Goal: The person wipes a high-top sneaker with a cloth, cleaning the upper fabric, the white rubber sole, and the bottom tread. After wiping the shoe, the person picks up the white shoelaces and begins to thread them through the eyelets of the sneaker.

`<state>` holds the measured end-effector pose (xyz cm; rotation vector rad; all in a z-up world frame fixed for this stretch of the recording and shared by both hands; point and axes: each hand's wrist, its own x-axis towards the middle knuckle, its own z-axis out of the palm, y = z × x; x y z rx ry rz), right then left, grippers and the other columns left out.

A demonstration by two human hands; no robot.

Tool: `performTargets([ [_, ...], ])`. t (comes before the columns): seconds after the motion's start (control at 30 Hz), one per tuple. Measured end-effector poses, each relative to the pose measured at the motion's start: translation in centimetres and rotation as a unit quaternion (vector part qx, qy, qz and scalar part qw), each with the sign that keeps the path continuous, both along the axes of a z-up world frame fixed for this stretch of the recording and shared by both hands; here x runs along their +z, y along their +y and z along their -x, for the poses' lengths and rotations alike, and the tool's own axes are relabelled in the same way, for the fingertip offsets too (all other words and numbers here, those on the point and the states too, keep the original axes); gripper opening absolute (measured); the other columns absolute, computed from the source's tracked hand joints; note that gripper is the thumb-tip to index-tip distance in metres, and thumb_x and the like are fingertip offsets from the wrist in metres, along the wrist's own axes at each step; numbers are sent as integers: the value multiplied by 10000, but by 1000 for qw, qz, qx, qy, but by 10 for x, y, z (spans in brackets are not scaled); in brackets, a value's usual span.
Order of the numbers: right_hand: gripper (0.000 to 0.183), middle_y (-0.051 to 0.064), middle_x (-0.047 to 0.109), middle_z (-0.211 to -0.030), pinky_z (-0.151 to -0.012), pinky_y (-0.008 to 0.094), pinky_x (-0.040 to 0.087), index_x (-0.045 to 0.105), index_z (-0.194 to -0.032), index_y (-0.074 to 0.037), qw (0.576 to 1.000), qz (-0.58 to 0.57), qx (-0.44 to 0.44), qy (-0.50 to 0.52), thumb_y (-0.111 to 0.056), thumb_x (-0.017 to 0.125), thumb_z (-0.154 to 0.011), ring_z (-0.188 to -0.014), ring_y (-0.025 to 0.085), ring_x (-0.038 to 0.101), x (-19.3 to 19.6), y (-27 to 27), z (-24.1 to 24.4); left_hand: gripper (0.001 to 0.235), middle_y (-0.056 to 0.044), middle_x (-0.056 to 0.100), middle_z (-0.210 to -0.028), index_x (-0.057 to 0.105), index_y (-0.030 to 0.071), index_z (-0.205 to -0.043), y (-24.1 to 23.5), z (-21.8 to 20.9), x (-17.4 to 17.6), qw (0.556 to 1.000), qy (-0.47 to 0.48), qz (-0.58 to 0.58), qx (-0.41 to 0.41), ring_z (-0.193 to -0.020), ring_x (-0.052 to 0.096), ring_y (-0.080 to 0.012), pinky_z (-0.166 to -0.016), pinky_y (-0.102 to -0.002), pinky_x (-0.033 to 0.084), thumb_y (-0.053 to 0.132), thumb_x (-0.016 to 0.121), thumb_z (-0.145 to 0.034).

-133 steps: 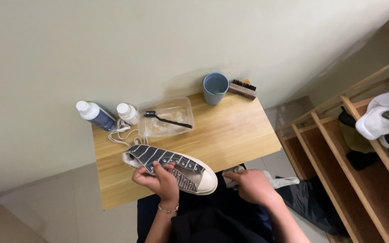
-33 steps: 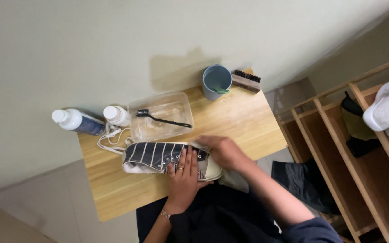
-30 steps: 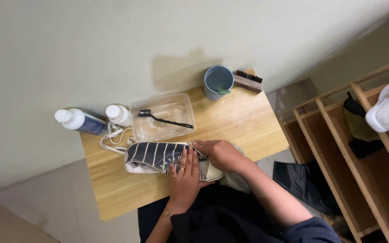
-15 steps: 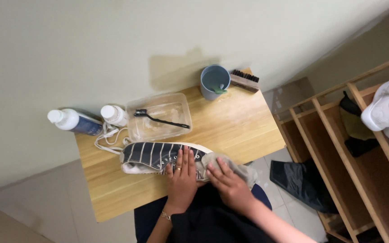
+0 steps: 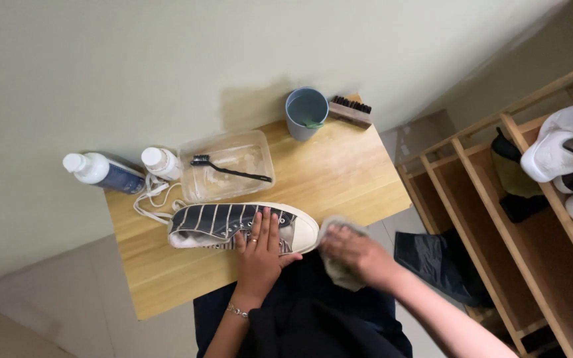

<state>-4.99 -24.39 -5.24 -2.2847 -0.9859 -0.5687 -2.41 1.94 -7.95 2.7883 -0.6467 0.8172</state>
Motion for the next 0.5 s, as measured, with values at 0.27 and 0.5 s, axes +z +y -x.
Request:
performTargets([
  [0.27,389,146,781,-1106,-949,499,601,796,-1094,-28,986,-165,-37,-10,37,447,-936,-1069,406,741,79,53,-1,429,-31,609,-1475,625,197,-1394,43,-3,23,990,-105,-21,-91,-1382,554,-223,-1231,-578,171,377,436,-1054],
  [0.5,389,30,594,-1492,-1259,530,200,623,-1353,-70,981,156,20,-112,-64,485,-990,-1519,186,412,-28,110,12,375,90,469,-1611,636,256,-1256,62,-30,16,987,-113,-67,-91,-1521,365,-140,-1206,-671,-70,328,387,-985],
])
